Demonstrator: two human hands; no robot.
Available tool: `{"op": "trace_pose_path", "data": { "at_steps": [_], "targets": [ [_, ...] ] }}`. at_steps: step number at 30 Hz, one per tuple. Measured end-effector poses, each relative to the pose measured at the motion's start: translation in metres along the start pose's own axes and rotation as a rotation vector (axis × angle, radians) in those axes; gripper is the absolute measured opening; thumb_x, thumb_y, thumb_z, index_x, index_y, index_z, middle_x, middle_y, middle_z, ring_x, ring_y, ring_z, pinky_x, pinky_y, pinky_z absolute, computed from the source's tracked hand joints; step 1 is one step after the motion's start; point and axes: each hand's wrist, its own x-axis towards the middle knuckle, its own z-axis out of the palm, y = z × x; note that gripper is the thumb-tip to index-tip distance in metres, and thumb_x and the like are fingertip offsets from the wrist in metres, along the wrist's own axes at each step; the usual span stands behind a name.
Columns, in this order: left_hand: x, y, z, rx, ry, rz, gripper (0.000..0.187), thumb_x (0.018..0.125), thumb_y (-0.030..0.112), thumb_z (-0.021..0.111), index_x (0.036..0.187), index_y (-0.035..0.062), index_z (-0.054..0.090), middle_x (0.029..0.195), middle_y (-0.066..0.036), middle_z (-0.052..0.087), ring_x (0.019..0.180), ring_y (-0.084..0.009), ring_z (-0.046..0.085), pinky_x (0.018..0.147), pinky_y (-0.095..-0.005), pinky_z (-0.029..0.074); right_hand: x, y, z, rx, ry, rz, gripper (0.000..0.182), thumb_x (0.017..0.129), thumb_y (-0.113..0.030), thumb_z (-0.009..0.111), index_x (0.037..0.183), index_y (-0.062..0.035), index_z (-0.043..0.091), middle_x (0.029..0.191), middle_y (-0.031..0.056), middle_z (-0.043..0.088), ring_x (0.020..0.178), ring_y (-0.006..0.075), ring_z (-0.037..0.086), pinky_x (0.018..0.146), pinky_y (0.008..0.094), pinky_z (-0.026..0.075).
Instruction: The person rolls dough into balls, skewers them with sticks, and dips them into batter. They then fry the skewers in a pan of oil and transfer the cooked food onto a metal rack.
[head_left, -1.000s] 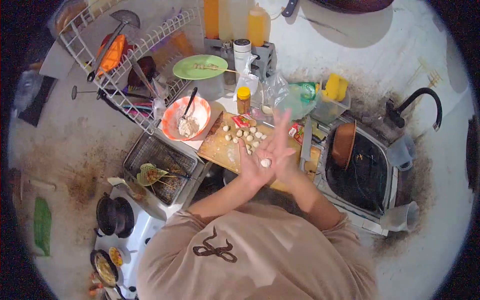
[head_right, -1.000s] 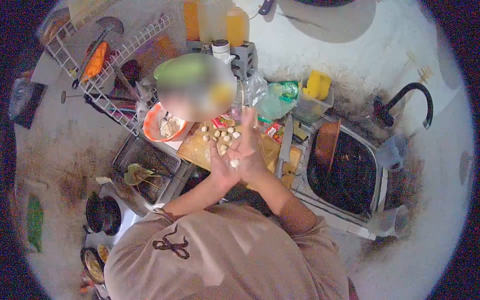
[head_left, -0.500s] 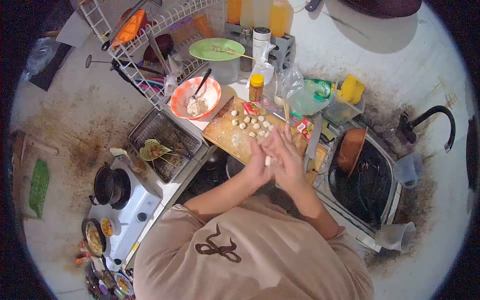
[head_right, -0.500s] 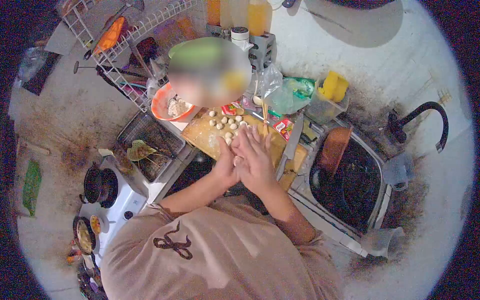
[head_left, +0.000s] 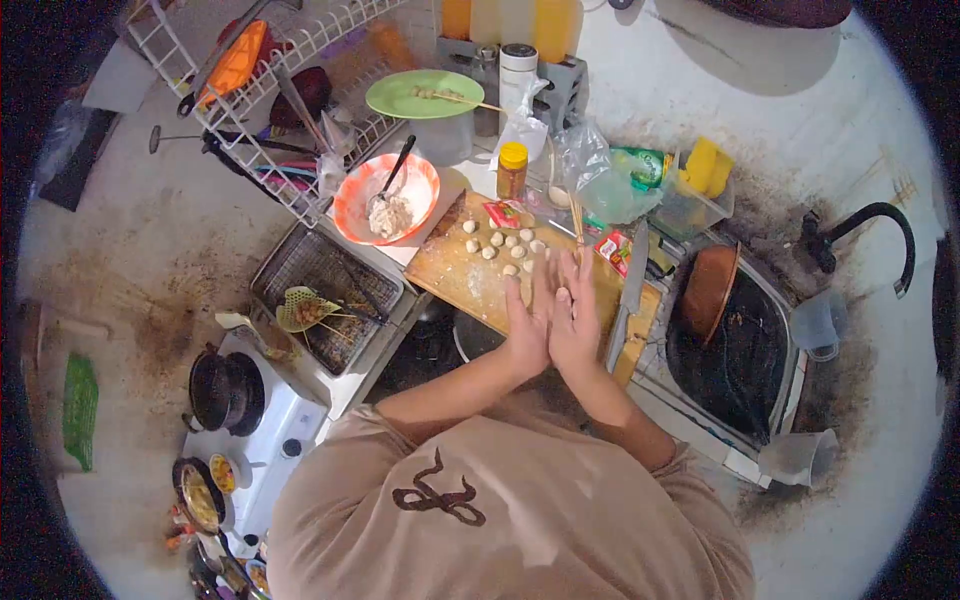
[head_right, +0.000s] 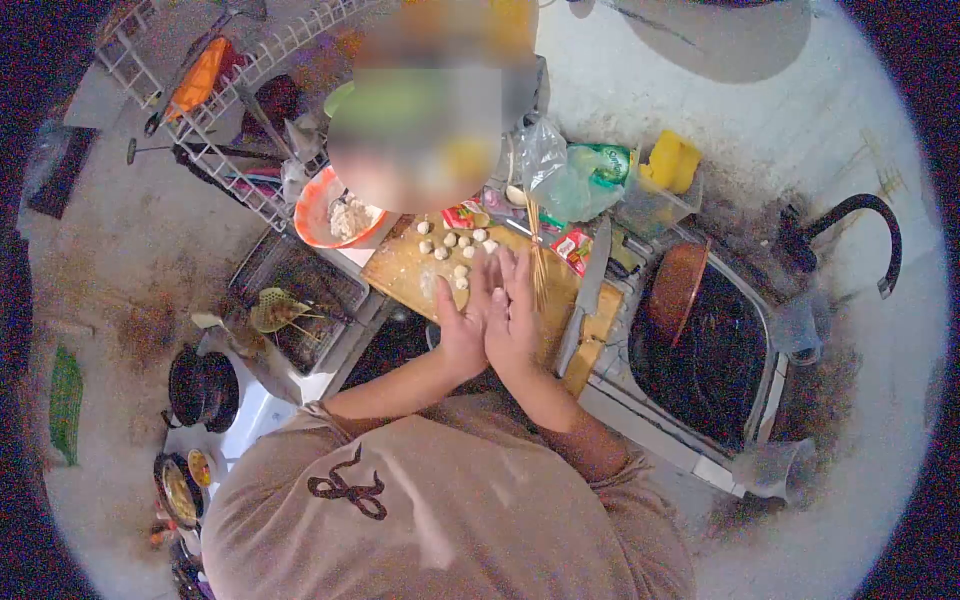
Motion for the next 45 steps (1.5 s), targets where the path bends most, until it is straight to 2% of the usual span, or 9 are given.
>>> {"op": "trace_pose_path", "data": {
  "at_steps": [6, 11, 15, 18, 21, 27, 33, 39, 45],
  "targets": [
    [0.024, 0.053, -0.03, 0.336, -0.084, 0.472, 0.081, 0.076, 0.061, 0.028, 0.134, 0.0101, 0.003, 0.138, -0.014, 0.009, 0.128, -0.0218, 0.006, 0.102, -0.0344, -0.001, 0.007, 0.015, 0.021, -0.644, -0.116, 0.076, 0.06, 0.079, -0.002, 0.042, 0.13, 0.0004, 0.012, 0.132, 0.0204, 0.023, 0.124, 0.0345, 0.019, 0.099, 0.0476, 0.015],
    [0.028, 0.089, -0.069, 0.387, -0.072, 0.418, 0.086, 0.073, 0.063, 0.034, 0.133, 0.0091, 0.005, 0.137, -0.016, 0.011, 0.128, -0.0244, 0.008, 0.102, -0.0351, 0.002, 0.015, 0.028, 0.052, -0.832, -0.194, 0.226, 0.073, 0.076, -0.029, 0.052, 0.131, -0.0008, 0.012, 0.136, 0.0145, 0.016, 0.126, 0.0339, 0.01, 0.091, 0.0638, 0.003],
    [0.033, 0.108, -0.091, 0.417, -0.101, 0.358, 0.086, 0.073, 0.064, 0.032, 0.133, 0.0088, 0.006, 0.136, -0.018, 0.012, 0.127, -0.0269, 0.01, 0.102, -0.0377, 0.003, 0.014, 0.022, 0.049, -0.892, -0.392, 0.127, 0.081, 0.069, -0.036, 0.056, 0.131, -0.0032, 0.015, 0.138, 0.0134, 0.011, 0.126, 0.0355, 0.009, 0.091, 0.0645, 0.004],
    [0.041, 0.117, -0.107, 0.39, -0.164, 0.345, 0.086, 0.073, 0.065, 0.032, 0.133, 0.0095, 0.005, 0.135, -0.02, 0.012, 0.127, -0.0285, 0.01, 0.102, -0.04, 0.002, 0.017, 0.011, 0.037, -1.086, -0.565, 0.425, 0.076, 0.07, -0.037, 0.054, 0.131, -0.0081, 0.018, 0.139, 0.0124, 0.008, 0.126, 0.0356, 0.009, 0.09, 0.0649, 0.006],
    [0.046, 0.119, -0.116, 0.366, -0.224, 0.349, 0.086, 0.073, 0.065, 0.031, 0.133, 0.01, 0.005, 0.135, -0.02, 0.012, 0.127, -0.0299, 0.01, 0.102, -0.0409, 0.003, 0.021, 0.037, 0.036, -1.149, -0.261, 0.346, 0.073, 0.07, -0.042, 0.051, 0.13, -0.0131, 0.022, 0.139, 0.0113, 0.007, 0.126, 0.0362, 0.009, 0.089, 0.0657, 0.009],
    [0.06, 0.119, -0.126, 0.336, -0.252, 0.296, 0.085, 0.074, 0.065, 0.029, 0.133, 0.0098, 0.006, 0.135, -0.022, 0.013, 0.125, -0.0323, 0.014, 0.101, -0.0424, 0.006, 0.017, 0.021, 0.068, -1.046, -0.417, 0.268, 0.071, 0.072, -0.048, 0.046, 0.13, -0.0137, 0.023, 0.138, 0.0131, 0.008, 0.125, 0.0377, 0.009, 0.089, 0.0667, 0.006],
    [0.067, 0.119, -0.133, 0.344, -0.289, 0.289, 0.084, 0.075, 0.064, 0.028, 0.133, 0.0067, 0.006, 0.134, -0.022, 0.015, 0.124, -0.0328, 0.017, 0.101, -0.0426, 0.008, 0.028, 0.035, 0.047, -1.121, -0.194, 0.464, 0.075, 0.073, -0.054, 0.033, 0.13, -0.0072, 0.022, 0.138, 0.0173, 0.003, 0.124, 0.0435, 0.005, 0.088, 0.0651, -0.005],
    [0.067, 0.114, -0.135, 0.317, -0.308, 0.274, 0.085, 0.075, 0.064, 0.027, 0.133, 0.006, 0.005, 0.133, -0.022, 0.016, 0.124, -0.0325, 0.017, 0.101, -0.0425, 0.008, 0.017, 0.02, 0.073, -1.083, -0.438, 0.452, 0.075, 0.071, -0.052, 0.043, 0.131, -0.013, 0.022, 0.139, 0.0152, 0.005, 0.125, 0.0404, 0.002, 0.088, 0.0669, -0.001],
    [0.065, 0.108, -0.139, 0.312, -0.261, 0.263, 0.083, 0.076, 0.062, 0.028, 0.132, 0.0047, 0.006, 0.133, -0.021, 0.018, 0.124, -0.0308, 0.018, 0.101, -0.0421, 0.009, 0.026, 0.045, 0.045, -1.082, -0.096, 0.391, 0.074, 0.072, -0.056, 0.041, 0.132, -0.0166, 0.021, 0.138, 0.0174, 0.004, 0.126, 0.0404, 0.003, 0.088, 0.0665, -0.003]
  ]
}}
